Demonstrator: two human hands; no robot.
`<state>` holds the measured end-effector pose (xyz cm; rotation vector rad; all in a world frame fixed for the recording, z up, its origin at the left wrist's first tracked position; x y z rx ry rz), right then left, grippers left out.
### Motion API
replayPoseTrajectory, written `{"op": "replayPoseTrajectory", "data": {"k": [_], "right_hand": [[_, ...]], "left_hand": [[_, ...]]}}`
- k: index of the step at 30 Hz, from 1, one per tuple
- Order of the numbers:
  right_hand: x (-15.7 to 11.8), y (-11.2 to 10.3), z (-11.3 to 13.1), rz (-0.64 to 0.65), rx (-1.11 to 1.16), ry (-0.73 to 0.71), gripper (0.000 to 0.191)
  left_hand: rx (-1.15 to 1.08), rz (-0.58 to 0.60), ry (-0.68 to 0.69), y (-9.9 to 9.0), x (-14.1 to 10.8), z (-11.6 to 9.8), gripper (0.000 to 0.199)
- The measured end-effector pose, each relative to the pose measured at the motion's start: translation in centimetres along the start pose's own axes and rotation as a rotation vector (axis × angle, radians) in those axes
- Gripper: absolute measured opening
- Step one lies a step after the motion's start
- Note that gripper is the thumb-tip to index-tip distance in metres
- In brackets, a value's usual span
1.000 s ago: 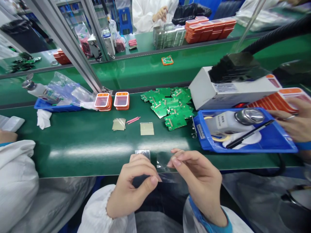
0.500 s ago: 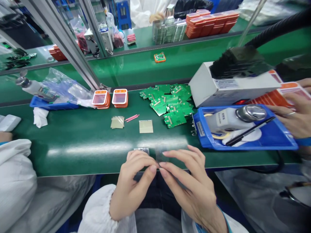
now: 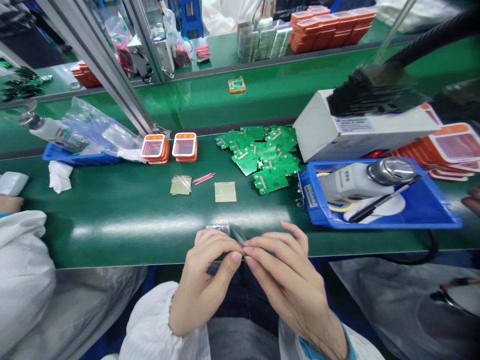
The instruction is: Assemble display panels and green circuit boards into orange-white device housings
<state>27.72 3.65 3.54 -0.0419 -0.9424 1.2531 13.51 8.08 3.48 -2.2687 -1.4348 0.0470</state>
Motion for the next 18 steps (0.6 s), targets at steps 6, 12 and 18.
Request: {"op": "replayPoseTrajectory", "data": {"k": [6,12,18], "right_hand": [[-0.09,0.11,-0.09,0.015,-0.001,-0.007,0.014],[-0.1,0.23,-0.21,0.023,-0.001,-0.006,0.015],[-0.2,0.29,-0.32,0.038,-0.003,-0.009,0.016]], "left_hand": [[0.007,-0.006,-0.003,-0.03,-0.1,0.07,0.011],[0.022,0.017,-0.027,-0.02,-0.19,0.07,0.012],[0.024,0.024,-0.028,-0.06,-0.17,0.1,0.012]]}}
Point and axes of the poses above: each hand's wrist, its own x-axis towards the middle knuckle, its own y-axis out of the palm, z = x × y, the point moved 3 cm from there along x, towards the middle knuckle, and after that the axes turned 1 degree about x, right-handed, at the moved point
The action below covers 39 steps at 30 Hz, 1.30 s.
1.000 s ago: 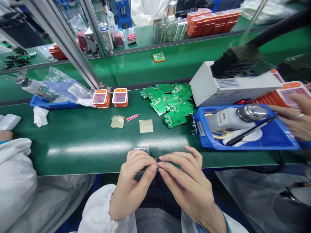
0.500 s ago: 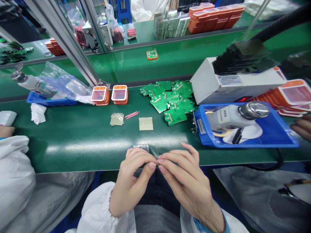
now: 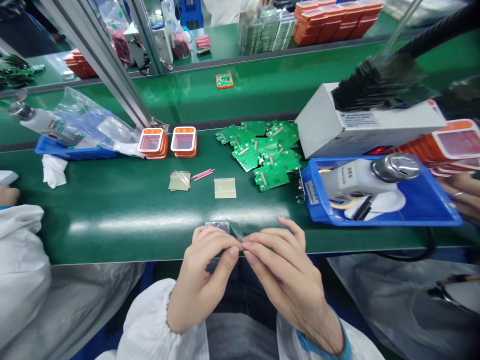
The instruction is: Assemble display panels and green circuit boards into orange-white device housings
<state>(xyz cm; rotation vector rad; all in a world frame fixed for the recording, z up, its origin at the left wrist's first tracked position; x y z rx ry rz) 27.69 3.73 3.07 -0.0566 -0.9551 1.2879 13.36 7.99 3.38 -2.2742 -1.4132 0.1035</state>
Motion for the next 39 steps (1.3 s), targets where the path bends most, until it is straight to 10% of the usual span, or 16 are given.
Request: {"op": "replayPoseTrajectory", "data": {"k": [19,39], "right_hand": [[0.4,-0.2,0.1,0.014,-0.014,0.029,0.015],[0.4,0.0,-0.8,0.167,0.093,0.103,0.013]], "left_hand": [[0.064,-0.03,0.047,0.1,0.1,0.0,0.008],[0.71,0.076,0.322,-0.1,0.2,-1.7,0.009]]}}
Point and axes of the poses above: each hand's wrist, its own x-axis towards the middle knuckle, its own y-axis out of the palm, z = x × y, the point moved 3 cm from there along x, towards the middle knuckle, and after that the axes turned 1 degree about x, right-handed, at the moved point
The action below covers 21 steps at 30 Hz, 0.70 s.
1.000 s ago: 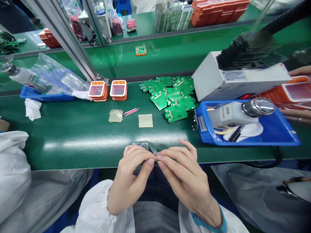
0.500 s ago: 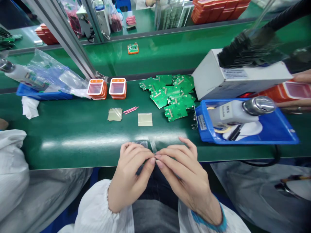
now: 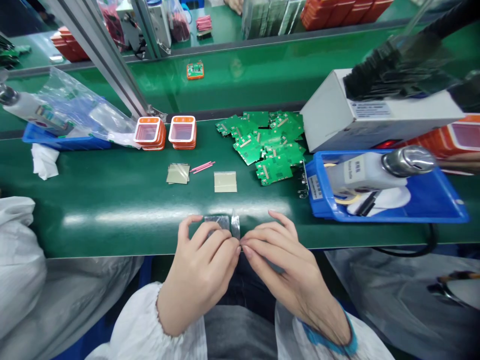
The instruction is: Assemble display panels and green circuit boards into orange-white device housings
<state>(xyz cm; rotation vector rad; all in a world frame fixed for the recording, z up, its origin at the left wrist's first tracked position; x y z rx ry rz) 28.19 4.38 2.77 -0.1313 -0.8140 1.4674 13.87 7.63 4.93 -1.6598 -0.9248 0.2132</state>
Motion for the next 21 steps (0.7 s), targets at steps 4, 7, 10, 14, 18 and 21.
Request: {"op": "replayPoseTrajectory", "data": {"k": [4,7,10,14,18,21], "right_hand": [[-0.04,0.02,-0.15,0.022,0.024,0.017,0.013],[-0.08,0.05,-0.31,0.034,0.033,0.015,0.012],[-0.12,0.09,-0.53,0.052,0.051,0.014,0.013],[-0.14,0.14,-0.79,0.088,0.103,0.025,0.013],[-0.15,0.11,-0.89,0.106,0.118,0.035,0.012],[-0.2,0.12,-0.9,0.108,0.105,0.027,0.009]], "left_hand": [[0.007,0.01,-0.001,0.05,0.0,0.0,0.01],[0.01,0.011,0.01,0.09,0.0,0.01,0.01],[0.011,0.025,0.017,0.1,0.0,0.04,0.011],[0.003,0.053,0.021,0.05,0.02,0.0,0.012],[-0.003,0.057,0.021,0.11,0.0,-0.07,0.014],[0.005,0.056,0.021,0.2,-0.05,-0.04,0.014]]}}
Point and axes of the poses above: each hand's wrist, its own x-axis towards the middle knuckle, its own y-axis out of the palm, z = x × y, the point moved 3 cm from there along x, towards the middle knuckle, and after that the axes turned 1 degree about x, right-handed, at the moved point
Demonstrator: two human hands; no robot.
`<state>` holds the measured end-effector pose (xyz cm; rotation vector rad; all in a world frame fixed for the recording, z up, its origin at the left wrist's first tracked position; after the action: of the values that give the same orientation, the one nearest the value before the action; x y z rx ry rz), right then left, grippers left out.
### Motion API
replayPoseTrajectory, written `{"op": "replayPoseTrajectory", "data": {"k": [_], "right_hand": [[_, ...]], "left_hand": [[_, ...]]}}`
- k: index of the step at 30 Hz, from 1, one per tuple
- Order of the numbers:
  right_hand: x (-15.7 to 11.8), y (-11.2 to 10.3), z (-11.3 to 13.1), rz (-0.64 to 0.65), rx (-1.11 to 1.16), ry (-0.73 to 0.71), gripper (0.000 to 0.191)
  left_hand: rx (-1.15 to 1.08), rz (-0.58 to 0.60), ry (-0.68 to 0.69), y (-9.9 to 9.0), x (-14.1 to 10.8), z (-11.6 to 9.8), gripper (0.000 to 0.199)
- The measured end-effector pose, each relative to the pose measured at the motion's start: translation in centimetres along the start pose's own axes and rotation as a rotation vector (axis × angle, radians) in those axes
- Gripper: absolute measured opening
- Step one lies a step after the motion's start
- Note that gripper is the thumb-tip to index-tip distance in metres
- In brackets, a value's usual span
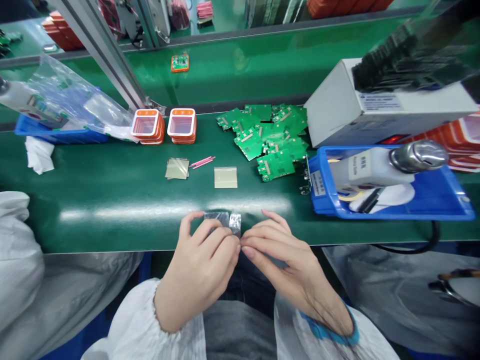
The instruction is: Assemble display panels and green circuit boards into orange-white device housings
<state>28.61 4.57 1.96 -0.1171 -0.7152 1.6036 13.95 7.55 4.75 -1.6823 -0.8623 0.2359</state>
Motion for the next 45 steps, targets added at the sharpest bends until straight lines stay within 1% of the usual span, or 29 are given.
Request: {"op": "replayPoseTrajectory", "data": {"k": [19,26,34,42,45], "right_hand": [[-0.06,0.11,-0.24,0.016,0.051,0.037,0.013],[-0.23,0.27,-0.53,0.027,0.001,0.025,0.011],[-0.31,0.6,-0.35,-0.041,-0.118,-0.025,0.012],[-0.25,0.46,-0.35,-0.079,-0.081,0.004,0.013],[-0.27,0.55,-0.39,-0.077,-0.105,-0.004,0.013]], "left_hand": [[0.0,0.001,0.005,0.1,0.11,0.09,0.013],[0.007,-0.012,-0.001,0.47,-0.07,0.06,0.011],[0.073,-0.057,0.006,0.8,0.14,-0.26,0.009],[0.066,-0.082,0.0,0.6,0.07,-0.27,0.006],[0.084,-0.088,0.009,0.73,-0.02,-0.22,0.009]]}}
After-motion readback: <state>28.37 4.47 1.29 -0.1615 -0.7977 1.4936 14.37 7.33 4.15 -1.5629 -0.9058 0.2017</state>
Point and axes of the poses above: each hand's wrist, its own x-axis towards the middle knuckle, its own y-axis out of the palm, z = x × y, the point moved 3 cm from there along x, towards the middle knuckle, and after that the axes turned 1 degree about x, right-handed, at the moved point
